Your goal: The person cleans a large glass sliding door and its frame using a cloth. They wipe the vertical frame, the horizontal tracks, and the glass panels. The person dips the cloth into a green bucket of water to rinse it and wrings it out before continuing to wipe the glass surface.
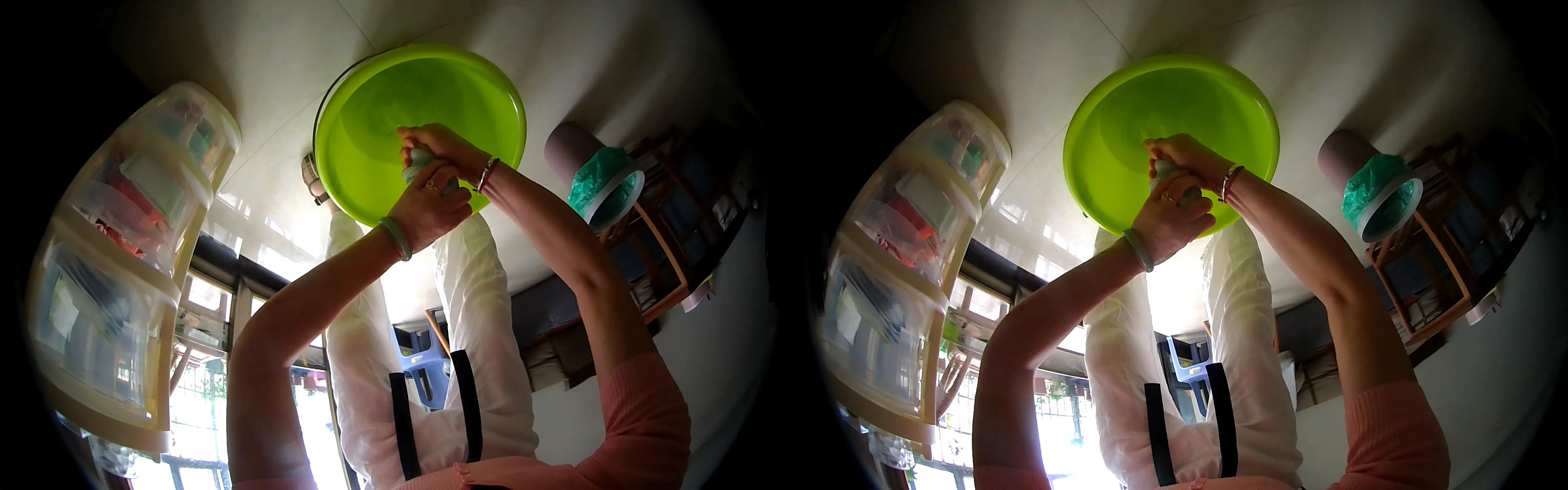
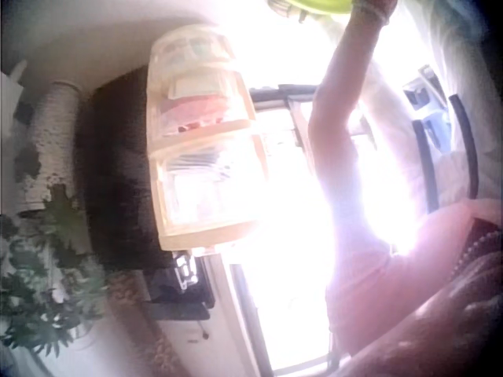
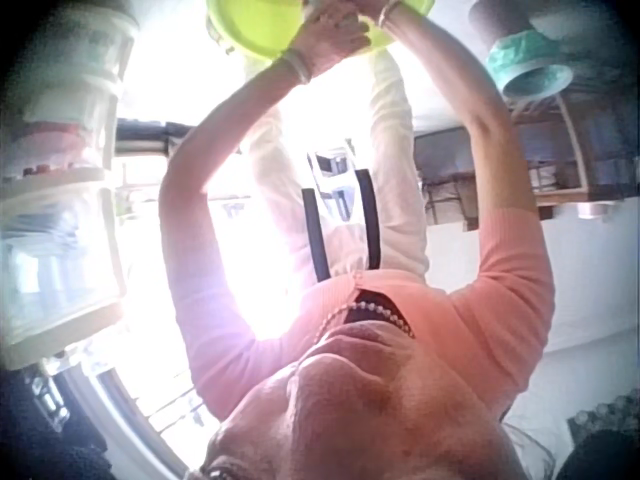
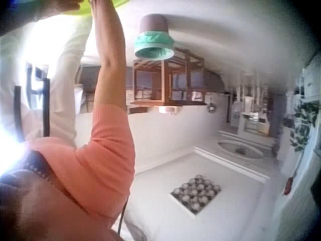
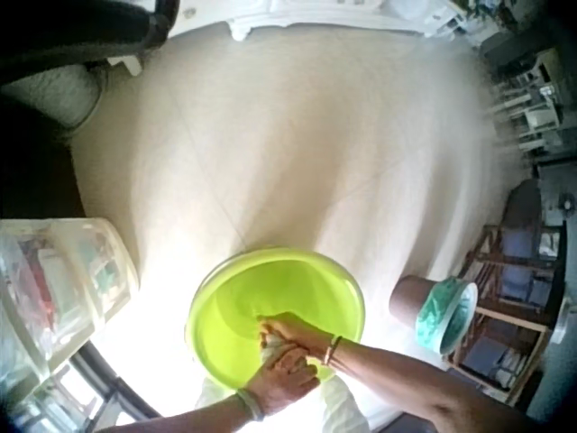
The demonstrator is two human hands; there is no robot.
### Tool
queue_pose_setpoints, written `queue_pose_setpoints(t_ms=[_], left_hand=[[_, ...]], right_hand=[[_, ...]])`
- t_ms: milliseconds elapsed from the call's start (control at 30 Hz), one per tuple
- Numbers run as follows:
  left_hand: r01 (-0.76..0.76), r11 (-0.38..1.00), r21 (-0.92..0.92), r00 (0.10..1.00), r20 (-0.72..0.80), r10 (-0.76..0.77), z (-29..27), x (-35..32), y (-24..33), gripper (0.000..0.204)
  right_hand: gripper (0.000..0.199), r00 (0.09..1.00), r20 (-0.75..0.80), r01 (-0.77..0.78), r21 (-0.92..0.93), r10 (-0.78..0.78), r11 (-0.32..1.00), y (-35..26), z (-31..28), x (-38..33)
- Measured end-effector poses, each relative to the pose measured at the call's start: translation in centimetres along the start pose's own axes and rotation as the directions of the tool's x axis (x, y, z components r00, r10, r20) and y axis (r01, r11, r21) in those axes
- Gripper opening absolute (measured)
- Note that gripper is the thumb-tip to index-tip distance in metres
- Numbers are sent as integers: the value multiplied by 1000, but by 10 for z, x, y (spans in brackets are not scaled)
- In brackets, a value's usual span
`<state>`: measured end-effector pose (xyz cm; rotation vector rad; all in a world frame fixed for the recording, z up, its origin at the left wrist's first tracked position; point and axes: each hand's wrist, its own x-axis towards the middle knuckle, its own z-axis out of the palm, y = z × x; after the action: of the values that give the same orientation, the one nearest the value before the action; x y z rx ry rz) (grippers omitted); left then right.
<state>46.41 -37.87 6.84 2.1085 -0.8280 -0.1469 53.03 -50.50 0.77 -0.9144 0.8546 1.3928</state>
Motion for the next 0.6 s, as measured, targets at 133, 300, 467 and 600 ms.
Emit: queue_pose_setpoints(t_ms=[133, 300, 467, 600], left_hand=[[-11, 1000, 24, 1000, -21, 11, 6, -4, 0, 13], [2, 1000, 12, 999, -48, -2, 8, -3, 2, 14], [59, 997, -41, 989, -136, -64, 17, -3, 6, 14], [-23, 1000, -7, 1000, -21, 23, 10, 0, 12, 15]], right_hand=[[35, 1000, -24, 6, -76, -7, 997, 1, 0, 1], [35, 999, -52, 11, -57, -14, 998, -2, 0, 2], [34, 999, -39, 9, -52, -11, 999, 2, -3, 1], [32, 998, -49, -45, -19, 44, 999, 10, -9, 2]])
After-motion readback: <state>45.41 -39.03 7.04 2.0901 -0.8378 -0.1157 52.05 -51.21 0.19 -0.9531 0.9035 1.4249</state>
